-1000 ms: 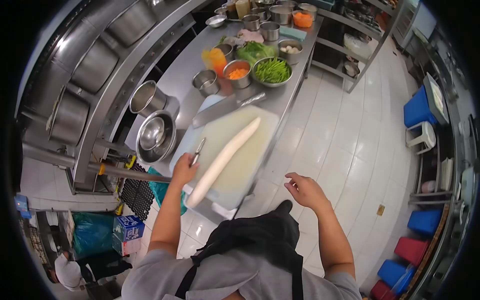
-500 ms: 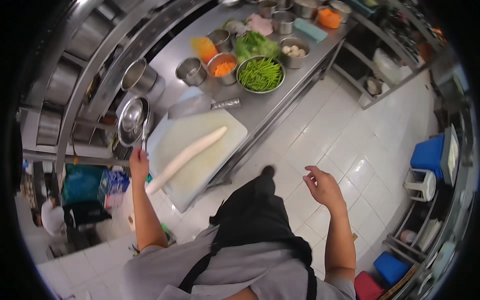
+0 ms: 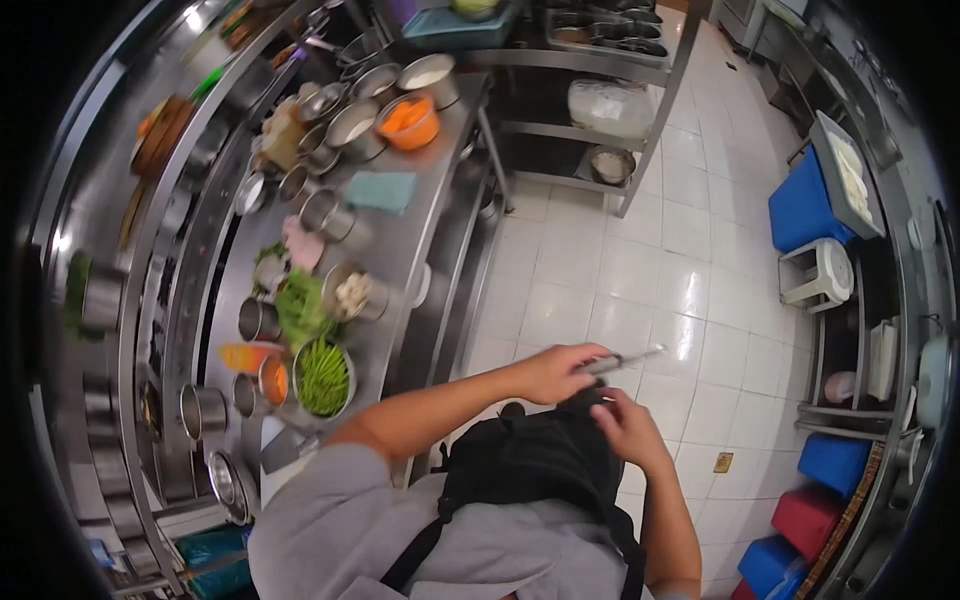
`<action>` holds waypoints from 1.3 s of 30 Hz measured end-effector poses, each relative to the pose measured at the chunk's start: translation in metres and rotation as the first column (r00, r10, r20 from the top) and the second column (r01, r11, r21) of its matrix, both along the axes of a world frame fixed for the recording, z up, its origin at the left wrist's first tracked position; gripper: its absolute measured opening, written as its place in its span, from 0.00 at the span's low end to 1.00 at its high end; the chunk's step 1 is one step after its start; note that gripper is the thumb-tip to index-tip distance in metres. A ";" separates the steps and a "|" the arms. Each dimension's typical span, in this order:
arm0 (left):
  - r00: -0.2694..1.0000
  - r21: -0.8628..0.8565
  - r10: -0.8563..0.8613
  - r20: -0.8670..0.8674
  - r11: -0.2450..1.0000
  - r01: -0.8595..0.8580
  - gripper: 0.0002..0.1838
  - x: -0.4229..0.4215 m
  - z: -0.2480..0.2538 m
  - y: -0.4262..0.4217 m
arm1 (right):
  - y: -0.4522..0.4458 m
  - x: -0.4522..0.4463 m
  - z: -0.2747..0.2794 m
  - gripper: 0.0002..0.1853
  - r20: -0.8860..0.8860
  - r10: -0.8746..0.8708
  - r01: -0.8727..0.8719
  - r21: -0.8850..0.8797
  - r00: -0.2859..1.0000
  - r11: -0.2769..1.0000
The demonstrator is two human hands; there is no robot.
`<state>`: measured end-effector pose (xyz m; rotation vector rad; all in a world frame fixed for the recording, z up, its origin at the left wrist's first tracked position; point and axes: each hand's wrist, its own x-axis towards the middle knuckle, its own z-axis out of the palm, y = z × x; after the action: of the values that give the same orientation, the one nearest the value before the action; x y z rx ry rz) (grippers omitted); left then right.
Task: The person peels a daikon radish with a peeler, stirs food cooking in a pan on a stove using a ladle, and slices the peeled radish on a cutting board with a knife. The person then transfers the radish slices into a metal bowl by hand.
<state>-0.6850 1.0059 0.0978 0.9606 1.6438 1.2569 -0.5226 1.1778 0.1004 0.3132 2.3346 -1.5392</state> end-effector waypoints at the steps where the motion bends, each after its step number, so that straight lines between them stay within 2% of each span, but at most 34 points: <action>1: 0.996 0.009 -0.082 -0.025 0.997 0.082 0.27 -0.008 -0.004 0.041 | 0.031 -0.003 -0.012 0.20 0.082 -0.179 0.192 -0.197 0.980 0.961; 2: 0.987 0.014 -0.148 -0.055 0.989 0.149 0.28 -0.018 -0.009 0.078 | 0.060 -0.011 -0.019 0.20 0.093 -0.225 0.244 -0.329 0.970 0.912; 3: 0.990 0.004 -0.129 -0.061 0.992 0.129 0.28 -0.024 -0.017 0.111 | 0.080 -0.017 -0.027 0.20 0.088 -0.205 0.223 -0.339 0.975 0.914; 5: 0.961 -0.087 -0.207 -0.184 0.977 0.194 0.31 -0.040 -0.021 0.181 | 0.134 -0.041 -0.031 0.22 0.147 -0.423 0.426 -0.567 0.894 0.705; 6: 0.955 -0.093 -0.219 -0.201 0.975 0.204 0.31 -0.056 -0.018 0.209 | 0.157 -0.059 -0.031 0.21 0.191 -0.469 0.485 -0.582 0.862 0.653; 8: 0.976 -0.178 -0.167 -0.141 0.974 0.141 0.31 -0.073 -0.009 0.254 | 0.204 -0.087 -0.036 0.21 0.216 -0.479 0.500 -0.613 0.851 0.612; 9: 0.968 -0.181 -0.190 -0.167 0.970 0.159 0.31 -0.087 -0.009 0.273 | 0.228 -0.112 -0.038 0.20 0.224 -0.475 0.496 -0.642 0.851 0.585; 10: 0.976 -0.098 -0.082 -0.199 0.993 0.064 0.31 -0.101 -0.013 0.286 | 0.251 -0.133 -0.035 0.19 0.209 -0.466 0.487 -0.612 0.860 0.624; 11: 0.977 -0.006 0.018 -0.211 1.000 -0.019 0.31 -0.116 -0.012 0.298 | 0.270 -0.154 -0.031 0.19 0.194 -0.506 0.505 -0.618 0.841 0.603; 13: 1.000 -0.219 0.013 -0.003 0.976 -0.013 0.31 -0.165 0.006 0.321 | 0.314 -0.202 -0.019 0.17 0.086 -0.424 0.407 -0.502 0.902 0.764; 14: 0.996 -0.167 0.026 0.086 0.986 -0.011 0.29 -0.189 0.003 0.333 | 0.337 -0.224 -0.012 0.15 0.133 -0.399 0.396 -0.591 0.907 0.703; 15: 0.983 -0.119 0.041 0.178 0.993 -0.020 0.28 -0.212 -0.008 0.345 | 0.357 -0.248 -0.009 0.14 0.110 -0.393 0.382 -0.567 0.913 0.729; 16: 0.987 -0.103 0.023 0.160 0.995 -0.006 0.28 -0.235 -0.016 0.360 | 0.379 -0.269 -0.013 0.14 0.072 -0.389 0.360 -0.558 0.918 0.747; 18: 0.971 -0.106 0.166 0.170 0.983 -0.149 0.23 -0.281 -0.035 0.393 | 0.421 -0.315 -0.006 0.13 0.039 -0.385 0.342 -0.550 0.922 0.762; 19: 0.975 -0.100 0.149 0.162 0.986 -0.134 0.23 -0.306 -0.044 0.414 | 0.445 -0.333 -0.010 0.13 0.029 -0.400 0.349 -0.549 0.916 0.759; 21: 0.987 -0.157 0.159 0.027 0.976 -0.153 0.21 -0.356 -0.051 0.460 | 0.500 -0.363 -0.015 0.13 0.062 -0.464 0.433 -0.487 0.884 0.758; 23: 0.992 -0.188 0.128 -0.004 0.974 -0.127 0.21 -0.395 -0.053 0.515 | 0.551 -0.381 -0.007 0.13 0.077 -0.529 0.507 -0.432 0.845 0.746; 26: 1.000 -0.186 0.013 -0.005 0.983 -0.013 0.20 -0.448 -0.069 0.618 | 0.638 -0.395 -0.007 0.12 0.067 -0.736 0.669 -0.480 0.673 0.568; 27: 1.000 -0.181 0.001 -0.002 0.984 -0.002 0.20 -0.462 -0.066 0.652 | 0.666 -0.398 -0.010 0.12 0.065 -0.744 0.676 -0.475 0.665 0.563; 29: 0.994 -0.051 -0.109 0.013 0.993 0.110 0.21 -0.496 -0.060 0.719 | 0.718 -0.403 -0.020 0.10 0.094 -0.861 0.794 -0.446 0.501 0.413; 30: 0.994 -0.031 -0.109 -0.010 0.994 0.109 0.20 -0.516 -0.047 0.752 | 0.743 -0.406 -0.025 0.10 0.098 -0.861 0.795 -0.446 0.499 0.410; 31: 0.994 -0.034 -0.109 -0.011 0.994 0.108 0.20 -0.536 -0.038 0.782 | 0.770 -0.409 -0.030 0.08 0.145 -0.886 0.829 -0.445 0.439 0.338; 32: 0.999 0.047 0.031 0.039 0.998 -0.033 0.20 -0.558 -0.031 0.811 | 0.800 -0.418 -0.039 0.07 0.185 -0.904 0.853 -0.447 0.385 0.271; 33: 0.980 0.119 0.174 0.101 0.975 -0.185 0.19 -0.584 -0.028 0.839 | 0.833 -0.432 -0.051 0.07 0.182 -0.898 0.844 -0.455 0.401 0.284; 35: 0.923 0.180 0.378 0.066 0.905 -0.384 0.21 -0.645 -0.032 0.871 | 0.901 -0.455 -0.073 0.07 0.260 -0.885 0.851 -0.471 0.386 0.233; 36: 0.875 0.150 0.481 0.059 0.862 -0.484 0.21 -0.678 -0.035 0.883 | 0.934 -0.475 -0.071 0.08 0.292 -0.880 0.883 -0.403 0.375 0.242; 37: 0.816 0.110 0.576 0.045 0.809 -0.577 0.22 -0.712 -0.044 0.883 | 0.963 -0.500 -0.062 0.08 0.292 -0.874 0.878 -0.405 0.389 0.256; 39: 0.690 0.160 0.717 -0.104 0.697 -0.699 0.22 -0.782 -0.073 0.874 | 1.022 -0.557 -0.035 0.07 0.173 -0.827 0.796 -0.430 0.535 0.426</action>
<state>-1.4668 1.8799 0.0246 0.4709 2.2097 1.8303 -1.0801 2.2002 0.0653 1.4685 1.7585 -2.4942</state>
